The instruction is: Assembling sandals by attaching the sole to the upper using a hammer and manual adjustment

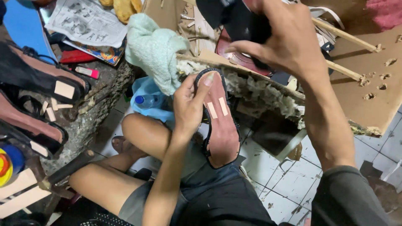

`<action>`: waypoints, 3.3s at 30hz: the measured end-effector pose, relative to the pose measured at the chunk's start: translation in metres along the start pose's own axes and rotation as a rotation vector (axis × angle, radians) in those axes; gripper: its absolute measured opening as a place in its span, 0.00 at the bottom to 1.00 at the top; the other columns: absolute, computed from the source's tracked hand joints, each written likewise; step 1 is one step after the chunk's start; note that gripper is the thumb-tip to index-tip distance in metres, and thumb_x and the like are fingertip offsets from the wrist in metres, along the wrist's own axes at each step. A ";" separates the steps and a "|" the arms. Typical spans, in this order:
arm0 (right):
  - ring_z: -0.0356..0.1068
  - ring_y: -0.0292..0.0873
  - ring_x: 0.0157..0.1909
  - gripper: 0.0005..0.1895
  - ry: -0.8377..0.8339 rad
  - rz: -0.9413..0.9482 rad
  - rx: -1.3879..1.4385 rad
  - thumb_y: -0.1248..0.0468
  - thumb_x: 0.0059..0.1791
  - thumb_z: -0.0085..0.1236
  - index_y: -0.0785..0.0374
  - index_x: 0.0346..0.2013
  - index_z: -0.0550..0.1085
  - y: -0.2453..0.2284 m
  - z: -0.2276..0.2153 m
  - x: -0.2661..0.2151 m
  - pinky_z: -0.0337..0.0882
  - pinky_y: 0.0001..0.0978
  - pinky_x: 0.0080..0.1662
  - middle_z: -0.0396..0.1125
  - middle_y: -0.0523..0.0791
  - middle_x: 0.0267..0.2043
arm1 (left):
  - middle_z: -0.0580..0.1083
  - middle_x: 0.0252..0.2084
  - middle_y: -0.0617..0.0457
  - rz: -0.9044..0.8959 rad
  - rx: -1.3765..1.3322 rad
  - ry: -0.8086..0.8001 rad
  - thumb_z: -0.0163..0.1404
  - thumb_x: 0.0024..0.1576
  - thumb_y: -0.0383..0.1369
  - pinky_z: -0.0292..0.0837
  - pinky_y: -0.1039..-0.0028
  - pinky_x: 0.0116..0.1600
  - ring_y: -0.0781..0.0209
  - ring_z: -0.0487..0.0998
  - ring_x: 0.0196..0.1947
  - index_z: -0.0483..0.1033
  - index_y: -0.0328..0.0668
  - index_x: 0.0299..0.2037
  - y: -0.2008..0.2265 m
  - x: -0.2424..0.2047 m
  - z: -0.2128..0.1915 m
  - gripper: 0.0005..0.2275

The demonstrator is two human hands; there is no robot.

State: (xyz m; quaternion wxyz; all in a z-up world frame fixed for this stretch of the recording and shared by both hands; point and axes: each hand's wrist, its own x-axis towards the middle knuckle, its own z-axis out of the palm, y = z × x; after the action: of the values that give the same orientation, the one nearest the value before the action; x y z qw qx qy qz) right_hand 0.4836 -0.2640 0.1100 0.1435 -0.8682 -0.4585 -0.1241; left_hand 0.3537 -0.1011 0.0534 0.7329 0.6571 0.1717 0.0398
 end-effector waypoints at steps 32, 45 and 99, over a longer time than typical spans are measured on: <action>0.71 0.45 0.31 0.32 -0.742 0.590 1.956 0.82 0.36 0.49 0.67 0.54 0.56 -0.285 0.119 -0.154 0.76 0.36 0.31 0.68 0.55 0.31 | 0.71 0.38 0.35 0.125 -0.939 0.539 0.38 0.55 0.41 0.72 0.72 0.42 0.58 0.75 0.36 0.60 0.34 0.49 -0.077 -0.247 -0.154 0.18; 0.68 0.39 0.34 0.35 -0.717 0.348 1.913 0.83 0.38 0.48 0.68 0.58 0.52 -0.287 0.103 -0.142 0.72 0.28 0.33 0.67 0.59 0.36 | 0.69 0.44 0.33 0.342 -0.801 0.519 0.41 0.54 0.34 0.65 0.64 0.51 0.50 0.71 0.44 0.66 0.19 0.45 -0.067 -0.256 -0.140 0.19; 0.50 0.33 0.15 0.25 -0.770 -0.253 1.015 0.70 0.43 0.52 0.58 0.54 0.59 -0.301 0.041 -0.079 0.56 0.22 0.20 0.64 0.40 0.19 | 0.71 0.41 0.44 0.204 0.314 0.409 0.50 0.44 0.35 0.71 0.74 0.47 0.56 0.75 0.40 0.64 0.32 0.46 -0.008 -0.299 -0.169 0.21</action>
State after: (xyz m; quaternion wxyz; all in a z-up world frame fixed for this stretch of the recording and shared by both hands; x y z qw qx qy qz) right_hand 0.1938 -0.1471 0.0851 0.3456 -0.6140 -0.5776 0.4121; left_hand 0.0209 -0.0267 0.0921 0.5645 0.7548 0.2532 0.2180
